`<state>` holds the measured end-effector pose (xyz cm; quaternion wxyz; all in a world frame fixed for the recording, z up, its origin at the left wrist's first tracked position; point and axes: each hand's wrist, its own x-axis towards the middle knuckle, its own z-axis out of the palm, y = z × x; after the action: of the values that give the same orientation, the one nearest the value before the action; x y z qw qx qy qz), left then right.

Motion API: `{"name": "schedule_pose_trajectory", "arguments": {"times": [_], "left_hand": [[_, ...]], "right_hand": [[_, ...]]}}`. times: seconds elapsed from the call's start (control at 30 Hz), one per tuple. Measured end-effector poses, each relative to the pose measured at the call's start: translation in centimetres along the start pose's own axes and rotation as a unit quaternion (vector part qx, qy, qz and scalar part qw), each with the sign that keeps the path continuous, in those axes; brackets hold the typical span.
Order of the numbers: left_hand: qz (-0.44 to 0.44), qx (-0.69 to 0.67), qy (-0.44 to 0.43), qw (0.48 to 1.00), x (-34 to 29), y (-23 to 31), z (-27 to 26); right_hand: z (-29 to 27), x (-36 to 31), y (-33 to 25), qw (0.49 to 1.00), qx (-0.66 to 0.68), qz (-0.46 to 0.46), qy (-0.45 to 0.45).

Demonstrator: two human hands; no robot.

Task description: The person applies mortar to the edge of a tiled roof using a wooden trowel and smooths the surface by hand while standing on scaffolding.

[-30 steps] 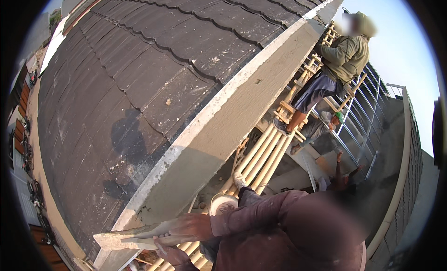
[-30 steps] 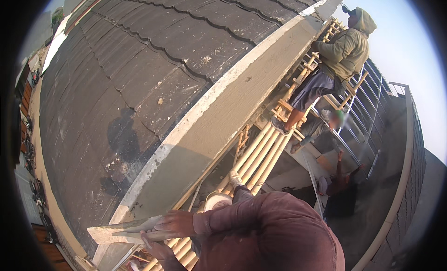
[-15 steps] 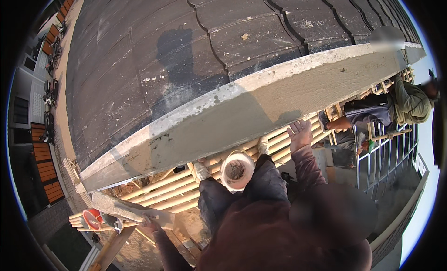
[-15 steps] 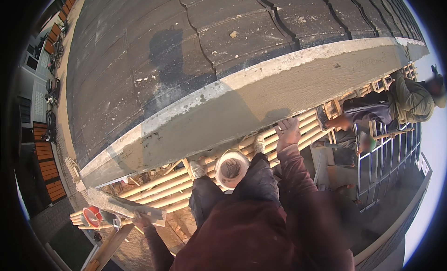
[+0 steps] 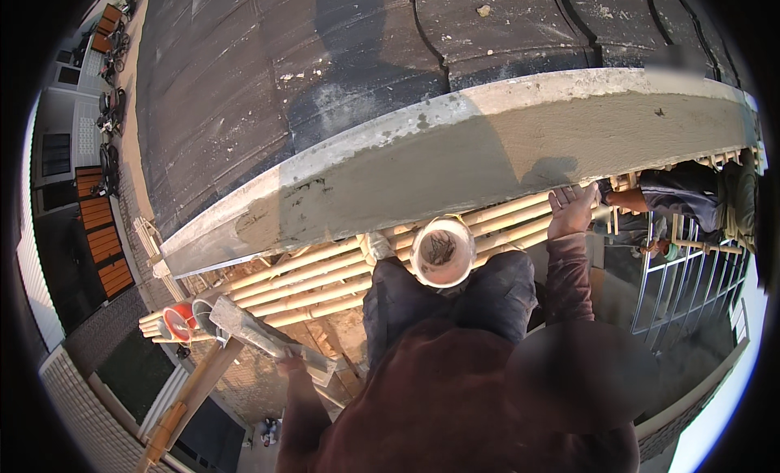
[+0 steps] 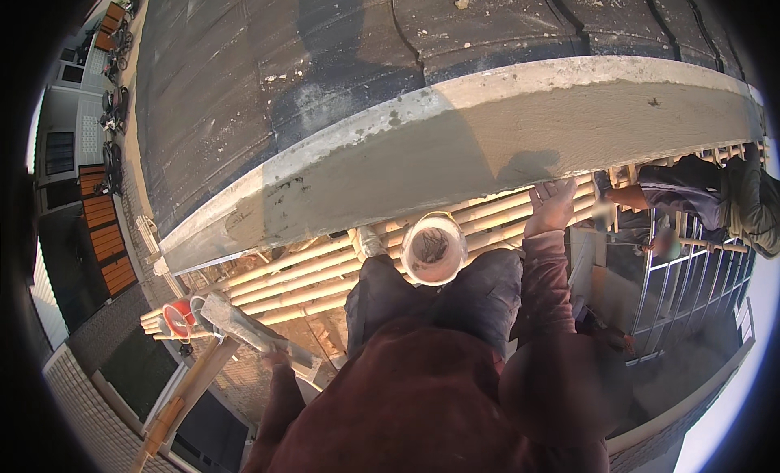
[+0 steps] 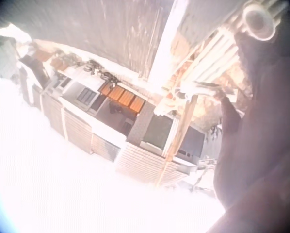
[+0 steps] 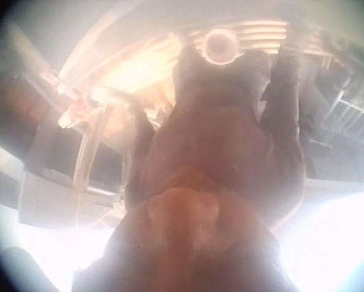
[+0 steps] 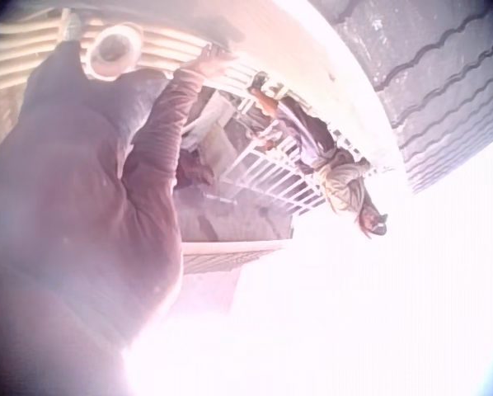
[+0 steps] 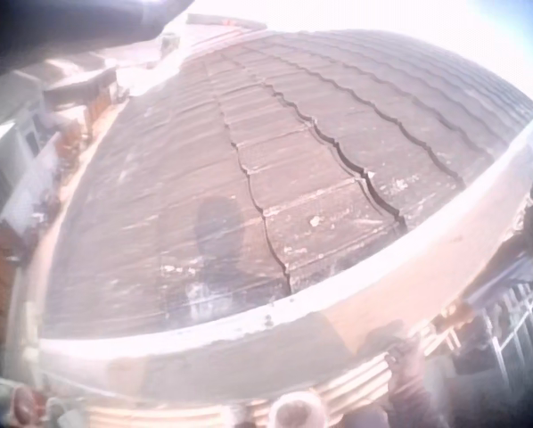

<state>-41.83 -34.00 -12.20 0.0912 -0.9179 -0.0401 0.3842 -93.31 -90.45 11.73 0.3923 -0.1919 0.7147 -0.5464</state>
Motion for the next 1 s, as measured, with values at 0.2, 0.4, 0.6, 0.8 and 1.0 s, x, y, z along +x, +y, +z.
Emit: {"name": "schedule_pose_trajectory", "arguments": {"times": [0.2, 0.4, 0.6, 0.8, 1.0], "left_hand": [[0.132, 0.160, 0.046, 0.977, 2.0, -2.2, -0.7], [0.078, 0.104, 0.089, 0.988, -0.4, -1.0, -1.4], [0.063, 0.217, 0.059, 0.972, -2.5, 4.2, -3.4], [0.154, 0.149, 0.132, 0.968, 4.2, 5.1, -5.3], [0.240, 0.145, 0.156, 0.947, 6.5, 10.7, -10.3]], "right_hand": [[-0.1, -0.4, -0.4, 1.000, 0.002, 0.003, 0.026], [-0.1, -1.3, -0.7, 1.000, 0.003, 0.001, -0.005], [-1.2, -0.7, 0.6, 0.999, 0.023, -0.013, -0.031], [0.0, -3.5, 0.6, 0.997, 0.041, -0.055, -0.032], [0.2, -2.8, 2.5, 0.993, 0.069, -0.091, 0.002]]}}
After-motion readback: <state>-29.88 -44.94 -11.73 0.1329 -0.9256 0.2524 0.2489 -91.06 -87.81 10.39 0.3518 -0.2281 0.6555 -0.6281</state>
